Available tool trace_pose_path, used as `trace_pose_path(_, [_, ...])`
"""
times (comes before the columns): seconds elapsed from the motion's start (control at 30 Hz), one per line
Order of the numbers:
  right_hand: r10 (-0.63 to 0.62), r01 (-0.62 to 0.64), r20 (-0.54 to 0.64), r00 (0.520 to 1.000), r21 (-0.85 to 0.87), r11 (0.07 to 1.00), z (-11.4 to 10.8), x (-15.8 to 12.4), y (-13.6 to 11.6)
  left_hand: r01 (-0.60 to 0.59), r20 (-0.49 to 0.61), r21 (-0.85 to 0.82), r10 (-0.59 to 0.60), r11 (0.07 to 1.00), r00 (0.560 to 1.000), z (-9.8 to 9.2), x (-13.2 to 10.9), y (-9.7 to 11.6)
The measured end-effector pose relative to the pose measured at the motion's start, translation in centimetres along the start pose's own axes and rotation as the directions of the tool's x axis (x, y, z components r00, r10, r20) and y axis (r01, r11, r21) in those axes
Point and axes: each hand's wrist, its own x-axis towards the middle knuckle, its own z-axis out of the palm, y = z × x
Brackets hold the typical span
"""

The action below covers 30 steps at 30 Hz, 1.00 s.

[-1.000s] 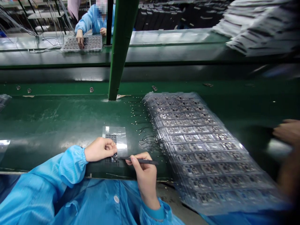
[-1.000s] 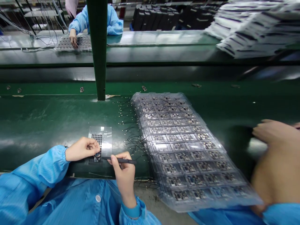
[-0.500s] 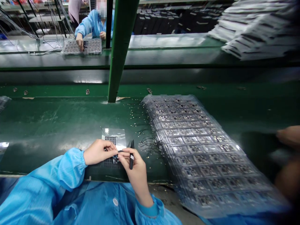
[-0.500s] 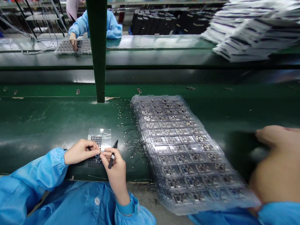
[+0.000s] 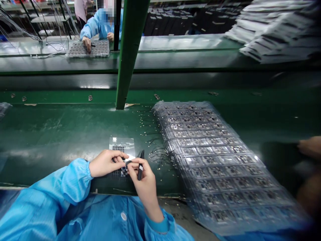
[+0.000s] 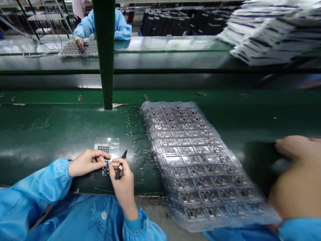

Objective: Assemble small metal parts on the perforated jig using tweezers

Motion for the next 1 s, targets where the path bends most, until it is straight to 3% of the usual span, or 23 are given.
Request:
trace_pose_path(0.37, [0.025,-0.025,-0.002,1.000,0.045,0.999,-0.1,0.2,-0.2,-0.009,0.028,-0.006,0.009,1.000,1.000,0.1,0.2,-0.3])
trace_pose_path(0.6, [-0.030,0.029,-0.038,0.999,-0.033,0.999,-0.3,0.1,1.5,-0.004,-0.005,0.001,0.004,1.000,1.000,0.7,0.1,-0.7])
trace_pose_path(0.73, [0.003,-0.004,-0.037,0.999,-0.014,1.000,-0.7,-0.1,2.5,-0.005,-0.033,-0.086,0.002,0.996,0.999,0.3,0.4,-1.1])
trace_pose_path(0.8, [0.030,-0.029,-0.043,0.999,0.023,0.999,-0.8,-0.2,2.6,0.011,-0.067,-0.155,-0.022,0.988,0.998,-1.1,1.1,-1.3])
trace_pose_path(0.9, [0.038,-0.029,-0.098,0.995,0.086,0.996,-0.5,-0.5,2.3,0.074,-0.206,-0.265,-0.131,0.961,0.970,-5.3,3.4,-1.3])
trace_pose_path(1.0, [0.020,0.003,-0.163,0.986,0.142,0.990,0.0,-0.4,1.9,0.109,-0.480,-0.334,-0.268,0.936,0.835,-11.3,7.2,-0.7])
